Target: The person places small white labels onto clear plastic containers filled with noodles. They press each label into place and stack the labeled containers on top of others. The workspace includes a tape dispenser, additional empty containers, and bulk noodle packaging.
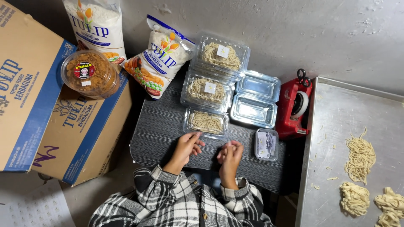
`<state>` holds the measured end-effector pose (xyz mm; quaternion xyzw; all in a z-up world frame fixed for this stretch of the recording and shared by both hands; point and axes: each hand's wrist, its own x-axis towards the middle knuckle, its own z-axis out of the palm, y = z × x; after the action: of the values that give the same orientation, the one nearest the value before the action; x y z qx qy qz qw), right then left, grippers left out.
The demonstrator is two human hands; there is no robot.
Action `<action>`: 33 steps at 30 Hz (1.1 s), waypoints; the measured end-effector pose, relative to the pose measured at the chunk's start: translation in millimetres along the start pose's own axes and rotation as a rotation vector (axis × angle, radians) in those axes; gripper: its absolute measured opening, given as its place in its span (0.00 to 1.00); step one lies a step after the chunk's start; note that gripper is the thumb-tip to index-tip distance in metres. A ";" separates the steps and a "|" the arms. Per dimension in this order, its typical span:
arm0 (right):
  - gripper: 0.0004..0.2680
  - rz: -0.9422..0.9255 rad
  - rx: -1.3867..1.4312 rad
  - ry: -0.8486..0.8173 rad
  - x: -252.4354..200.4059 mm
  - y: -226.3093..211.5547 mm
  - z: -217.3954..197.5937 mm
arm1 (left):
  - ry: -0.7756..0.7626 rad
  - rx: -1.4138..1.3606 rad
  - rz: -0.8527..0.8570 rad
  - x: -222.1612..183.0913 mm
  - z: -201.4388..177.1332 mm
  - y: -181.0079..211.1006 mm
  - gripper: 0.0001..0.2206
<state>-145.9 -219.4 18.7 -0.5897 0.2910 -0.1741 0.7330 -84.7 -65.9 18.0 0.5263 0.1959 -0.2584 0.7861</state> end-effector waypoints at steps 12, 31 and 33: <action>0.08 0.386 0.190 -0.266 -7.9 -8.2 39.2 | 0.045 -0.015 0.087 22.7 2.4 -19.0 0.14; 0.06 0.425 0.258 -0.277 5.2 12.7 35.8 | 0.044 -0.058 0.086 20.6 4.5 -19.0 0.13; 0.06 0.418 0.260 -0.276 5.4 13.6 35.5 | 0.045 -0.059 0.084 19.5 4.9 -17.9 0.13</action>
<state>-120.5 -192.3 9.2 -0.4359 0.2791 0.0270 0.8552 -80.1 -80.0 -4.5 0.5164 0.1989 -0.2075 0.8067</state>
